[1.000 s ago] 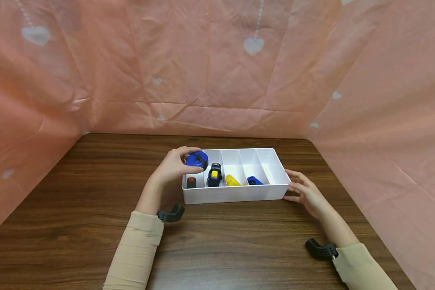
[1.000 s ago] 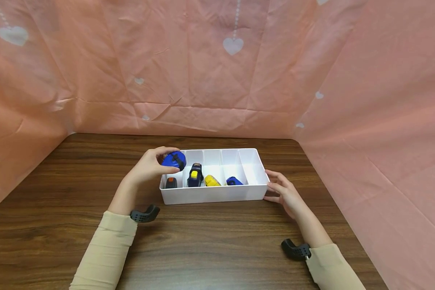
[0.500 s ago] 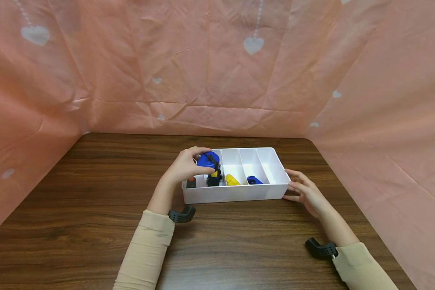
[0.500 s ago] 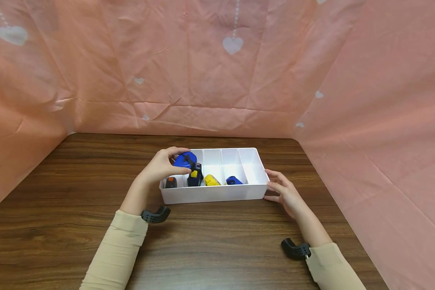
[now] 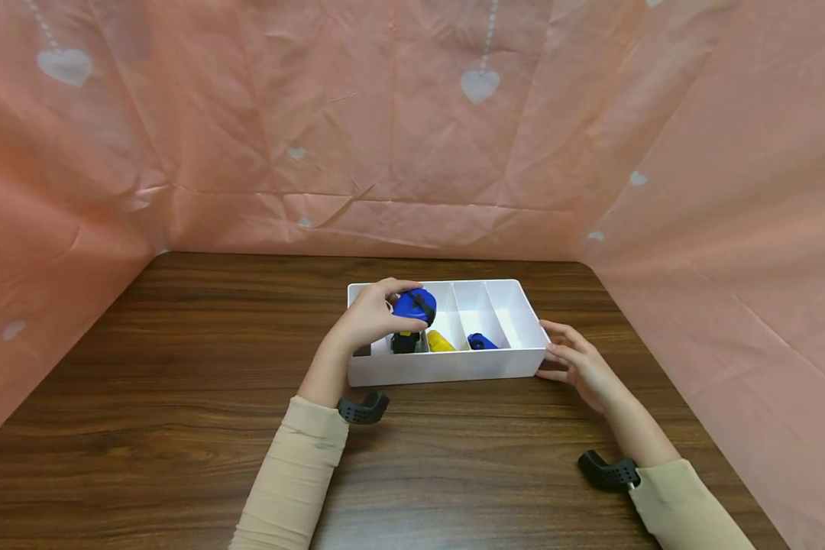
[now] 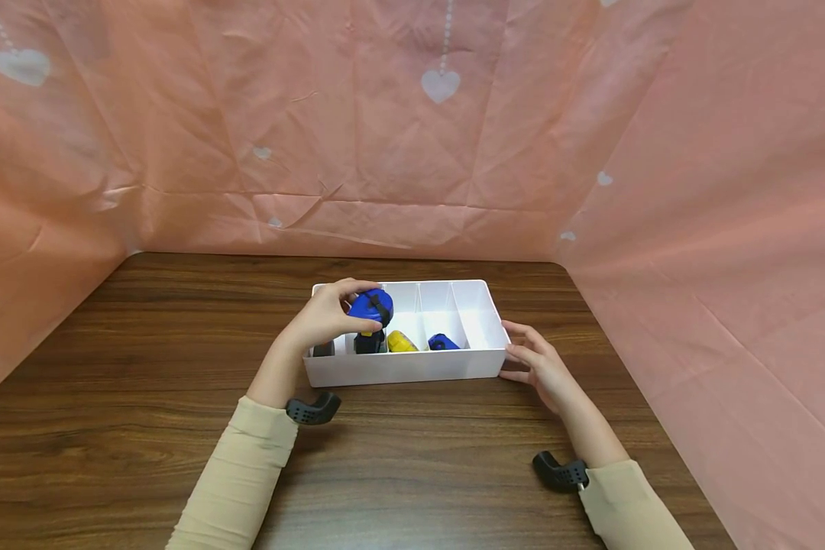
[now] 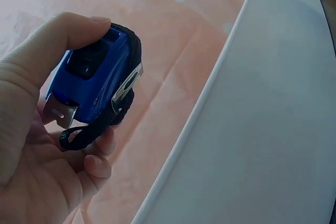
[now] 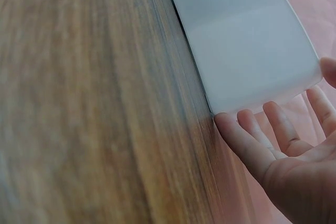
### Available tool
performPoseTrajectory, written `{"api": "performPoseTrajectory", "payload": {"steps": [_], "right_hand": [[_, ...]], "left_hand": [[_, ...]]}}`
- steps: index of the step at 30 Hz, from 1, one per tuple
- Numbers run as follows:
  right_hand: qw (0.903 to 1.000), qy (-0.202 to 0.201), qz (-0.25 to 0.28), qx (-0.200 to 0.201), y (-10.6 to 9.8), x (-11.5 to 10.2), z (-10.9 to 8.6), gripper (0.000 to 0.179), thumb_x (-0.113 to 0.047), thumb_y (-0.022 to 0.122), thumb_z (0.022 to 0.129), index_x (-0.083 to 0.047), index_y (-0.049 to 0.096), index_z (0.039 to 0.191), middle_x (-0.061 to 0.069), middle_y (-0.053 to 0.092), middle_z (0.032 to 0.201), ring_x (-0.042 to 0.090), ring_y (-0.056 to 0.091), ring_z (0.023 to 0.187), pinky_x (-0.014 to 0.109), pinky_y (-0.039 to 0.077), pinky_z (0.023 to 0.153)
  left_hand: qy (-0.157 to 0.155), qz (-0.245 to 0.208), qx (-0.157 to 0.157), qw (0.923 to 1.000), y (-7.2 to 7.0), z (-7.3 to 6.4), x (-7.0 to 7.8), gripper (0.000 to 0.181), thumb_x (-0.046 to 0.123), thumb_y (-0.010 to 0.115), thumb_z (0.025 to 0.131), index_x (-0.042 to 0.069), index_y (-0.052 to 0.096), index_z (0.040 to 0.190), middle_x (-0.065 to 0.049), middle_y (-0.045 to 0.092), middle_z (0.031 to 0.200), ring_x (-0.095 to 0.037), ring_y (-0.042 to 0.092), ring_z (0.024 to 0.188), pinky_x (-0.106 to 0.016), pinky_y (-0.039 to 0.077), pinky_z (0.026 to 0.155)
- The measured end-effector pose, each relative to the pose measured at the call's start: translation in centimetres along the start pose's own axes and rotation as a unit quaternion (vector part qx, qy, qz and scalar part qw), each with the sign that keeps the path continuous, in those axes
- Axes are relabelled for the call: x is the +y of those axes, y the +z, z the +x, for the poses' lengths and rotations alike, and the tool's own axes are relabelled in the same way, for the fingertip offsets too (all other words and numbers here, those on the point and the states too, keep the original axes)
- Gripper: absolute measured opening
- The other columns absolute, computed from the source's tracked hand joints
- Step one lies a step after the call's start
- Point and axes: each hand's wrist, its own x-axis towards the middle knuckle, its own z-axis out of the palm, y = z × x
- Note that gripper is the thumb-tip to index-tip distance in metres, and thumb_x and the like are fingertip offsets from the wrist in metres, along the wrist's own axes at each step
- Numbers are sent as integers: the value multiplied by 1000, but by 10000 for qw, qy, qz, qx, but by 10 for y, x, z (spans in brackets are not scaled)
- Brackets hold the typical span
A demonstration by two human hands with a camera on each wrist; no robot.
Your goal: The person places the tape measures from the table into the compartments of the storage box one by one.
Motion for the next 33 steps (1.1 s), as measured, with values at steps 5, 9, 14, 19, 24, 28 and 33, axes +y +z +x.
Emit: {"api": "performPoseTrajectory", "payload": {"steps": [5, 9, 14, 19, 24, 28, 33], "right_hand": [[10000, 26, 2, 7, 0, 0, 0, 44, -15, 46, 102, -6, 36, 143, 6, 48, 121, 15, 62, 102, 42, 52, 80], [10000, 41, -14, 11, 0, 0, 0, 44, -16, 46, 102, -6, 36, 143, 5, 48, 122, 15, 62, 102, 41, 52, 80], [10000, 45, -19, 20, 0, 0, 0, 43, -16, 47, 102, -8, 38, 143, 5, 48, 122, 15, 61, 103, 42, 52, 80], [10000, 31, -10, 11, -1, 0, 1, 42, -16, 47, 102, -8, 38, 143, 6, 48, 121, 16, 61, 103, 42, 52, 81], [10000, 33, 4, 12, 0, 1, 1, 42, -16, 47, 102, -9, 38, 142, 5, 48, 122, 15, 61, 103, 42, 52, 80], [10000, 32, 14, 5, 0, 0, 0, 42, -16, 46, 102, -8, 38, 143, 4, 49, 122, 15, 61, 102, 42, 52, 80], [10000, 25, 12, 15, -1, 0, -1, 42, -16, 46, 102, -8, 38, 142, 3, 49, 121, 15, 61, 102, 42, 52, 80]], "left_hand": [[90, -57, -33, 9999, 7, 5, 3, 65, 26, 85, 71, 9, 62, 128, -5, 60, 104, -23, 54, 90, -32, 51, 74], [208, -79, -69, 9997, 14, 8, 6, 64, 25, 85, 70, 11, 62, 128, -4, 61, 103, -22, 55, 89, -31, 51, 75], [311, -85, -160, 9994, 21, 13, 10, 65, 24, 85, 70, 8, 61, 129, -4, 61, 103, -22, 55, 88, -30, 50, 73], [350, -98, -239, 9991, 28, 16, 12, 67, 23, 85, 70, 8, 60, 130, -5, 61, 104, -22, 55, 89, -29, 50, 72], [378, -42, -222, 9990, 35, 19, 15, 65, 24, 86, 70, 10, 61, 129, -3, 61, 105, -20, 54, 88, -27, 49, 70], [423, -50, -224, 9988, 40, 22, 17, 65, 23, 87, 69, 10, 62, 127, -2, 62, 103, -18, 54, 86, -26, 48, 69], [475, -32, -256, 9985, 46, 25, 20, 66, 24, 87, 68, 11, 62, 128, -1, 63, 104, -17, 55, 84, -25, 48, 70]]}}
